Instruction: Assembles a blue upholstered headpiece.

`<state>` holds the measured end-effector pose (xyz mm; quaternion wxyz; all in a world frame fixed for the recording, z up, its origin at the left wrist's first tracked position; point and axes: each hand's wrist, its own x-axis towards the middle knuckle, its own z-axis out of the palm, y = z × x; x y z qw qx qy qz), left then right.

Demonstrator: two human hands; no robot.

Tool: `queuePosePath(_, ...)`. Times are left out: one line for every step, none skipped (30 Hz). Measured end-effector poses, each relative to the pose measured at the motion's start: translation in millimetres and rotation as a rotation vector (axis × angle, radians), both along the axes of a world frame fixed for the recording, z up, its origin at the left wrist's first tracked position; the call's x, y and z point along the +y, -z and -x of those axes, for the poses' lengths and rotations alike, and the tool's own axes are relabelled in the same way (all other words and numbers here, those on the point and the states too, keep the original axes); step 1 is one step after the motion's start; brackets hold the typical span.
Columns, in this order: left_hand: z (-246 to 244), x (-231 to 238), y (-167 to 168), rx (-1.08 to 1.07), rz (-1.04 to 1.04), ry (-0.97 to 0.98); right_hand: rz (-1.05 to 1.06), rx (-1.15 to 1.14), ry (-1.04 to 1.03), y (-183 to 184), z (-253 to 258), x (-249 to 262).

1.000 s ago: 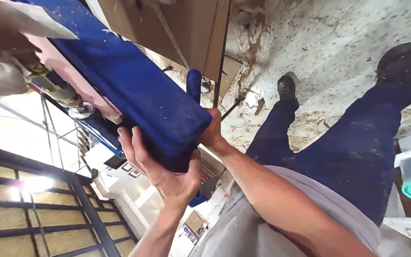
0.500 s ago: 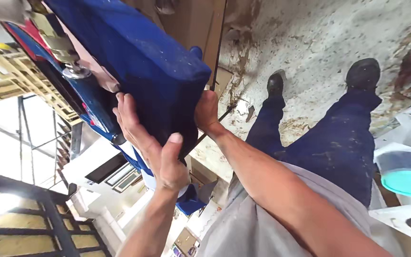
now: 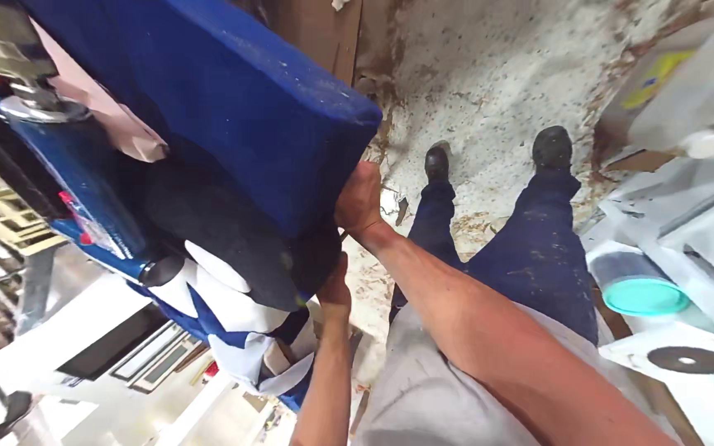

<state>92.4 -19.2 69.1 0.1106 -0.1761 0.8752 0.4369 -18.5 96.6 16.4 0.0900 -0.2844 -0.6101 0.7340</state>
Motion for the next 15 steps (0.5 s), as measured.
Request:
queuePosePath(15.8, 1.5, 11.7, 0.094, -0.107, 0.026, -0.036, 0.002, 0.007, 1.0, 0.2, 0.6)
queuePosePath(26.8, 2.0, 20.4, 0.216, -0.209, 0.077, -0.067, -0.004, 0.002, 0.5, -1.0, -0.1)
queuePosePath(37.2, 2.2, 27.9, 0.303, -0.283, 0.169, -0.105, -0.012, -0.003, 0.0, -2.0, -0.5)
queuePosePath(46.9, 6.0, 35.0, 0.351, -0.362, 0.242, -0.139, -0.018, -0.008, 0.5, -2.4, 0.4)
queuePosePath(53.0, 10.5, 40.4, 0.354, -0.438, 0.277, -0.161, -0.018, -0.003, 2.3, -4.1, 0.6)
queuePosePath(56.2, 15.1, 44.6, 0.337, -0.510, 0.275, -0.174, -0.009, 0.009, 5.4, -5.8, 1.1)
queuePosePath(57.1, 18.6, 47.4, 0.314, -0.582, 0.241, -0.168, -0.002, 0.014, 8.4, -7.1, 2.5)
queuePosePath(56.7, 21.3, 49.8, 0.290, -0.658, 0.189, -0.152, -0.008, 0.008, 10.8, -9.1, 4.9)
queuePosePath(54.6, 23.9, 52.4, 0.258, -0.722, 0.128, -0.134, -0.029, -0.011, 11.6, -12.2, 8.0)
queuePosePath(52.1, 27.8, 54.3, 0.239, -0.773, 0.084, -0.111, -0.067, -0.034, 10.4, -15.7, 10.8)
queuePosePath(50.7, 33.7, 56.4, 0.244, -0.815, 0.069, -0.094, -0.103, -0.045, 9.4, -18.6, 13.1)
queuePosePath(49.3, 41.8, 57.6, 0.246, -0.843, 0.067, -0.080, -0.113, -0.042, 8.9, -21.3, 14.6)
queuePosePath(47.4, 51.4, 57.2, 0.246, -0.872, 0.043, -0.078, -0.095, -0.030, 9.1, -23.5, 14.6)
queuePosePath(45.0, 59.2, 58.1, 0.250, -0.930, -0.004, -0.108, -0.061, -0.002, 11.3, -23.7, 12.3)
queuePosePath(42.2, 64.1, 58.3, 0.252, -0.978, -0.067, -0.126, -0.044, 0.015, 10.9, -22.3, 9.3)
